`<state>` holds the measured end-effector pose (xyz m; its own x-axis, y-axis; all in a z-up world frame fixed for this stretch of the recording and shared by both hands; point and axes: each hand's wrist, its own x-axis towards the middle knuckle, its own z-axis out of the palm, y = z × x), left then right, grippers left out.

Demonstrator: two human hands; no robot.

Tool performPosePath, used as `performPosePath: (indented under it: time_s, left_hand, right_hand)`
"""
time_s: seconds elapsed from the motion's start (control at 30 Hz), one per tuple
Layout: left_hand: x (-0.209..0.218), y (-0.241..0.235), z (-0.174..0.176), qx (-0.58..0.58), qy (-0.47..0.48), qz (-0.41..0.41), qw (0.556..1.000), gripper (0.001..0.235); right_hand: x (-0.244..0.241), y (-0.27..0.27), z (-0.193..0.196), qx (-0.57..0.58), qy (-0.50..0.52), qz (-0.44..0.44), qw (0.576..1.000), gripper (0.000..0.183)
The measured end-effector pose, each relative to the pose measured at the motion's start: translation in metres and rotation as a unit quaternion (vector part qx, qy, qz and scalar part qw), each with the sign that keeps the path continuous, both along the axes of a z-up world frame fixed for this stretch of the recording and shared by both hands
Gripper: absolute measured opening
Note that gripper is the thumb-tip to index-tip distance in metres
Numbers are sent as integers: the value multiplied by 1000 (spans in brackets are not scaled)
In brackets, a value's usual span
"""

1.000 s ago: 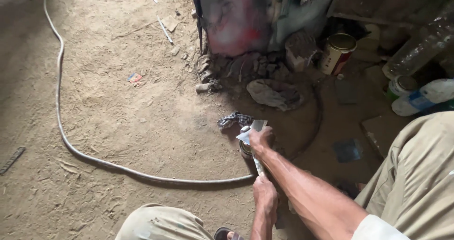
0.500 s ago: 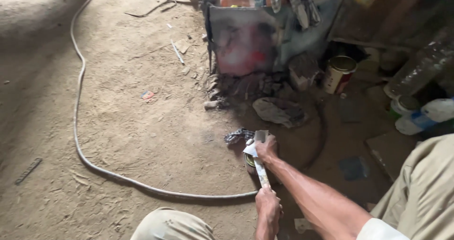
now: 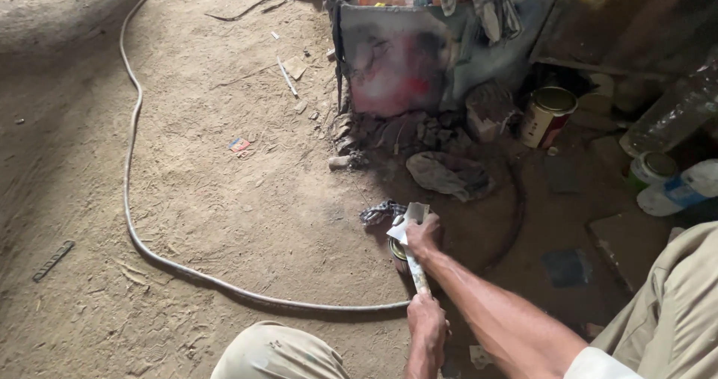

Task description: The person prepares putty by scooping it from a can onto a metal plate and mixing it with a metal applicator.

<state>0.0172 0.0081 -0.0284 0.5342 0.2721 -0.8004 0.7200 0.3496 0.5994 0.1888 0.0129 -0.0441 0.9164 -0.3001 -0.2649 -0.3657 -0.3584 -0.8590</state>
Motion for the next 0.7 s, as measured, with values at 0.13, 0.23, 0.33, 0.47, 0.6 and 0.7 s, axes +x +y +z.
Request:
performPosePath:
  time_s: [0.13,0.23,0.33,0.47,0.6,0.7]
  left_hand:
    - [-1,2,17,31,26,-30,999,41]
    - [-1,1,22,37,27,-42,998,40]
    - [-4,3,23,14,14,-33,999,40]
    - [-1,5,38,3,16,-29,999,41]
    - [-4,-53,-133,60,0,-11,998,36]
    - [-16,-14,-228,42,-91,40,994,24]
  right_hand:
    - [-10,6,0,-71,-21,-35,997,31]
    - [-16,6,13,-104,-15,-39,994,33]
    - [-8,6,-10,-120,-39,-48,991,34]
    - [-2,7,-16,-122,-46,-62,990,34]
    - [-4,3,5,-85,5,-48,995,36]
    - [0,26,16,19,-1,-24,1000,34]
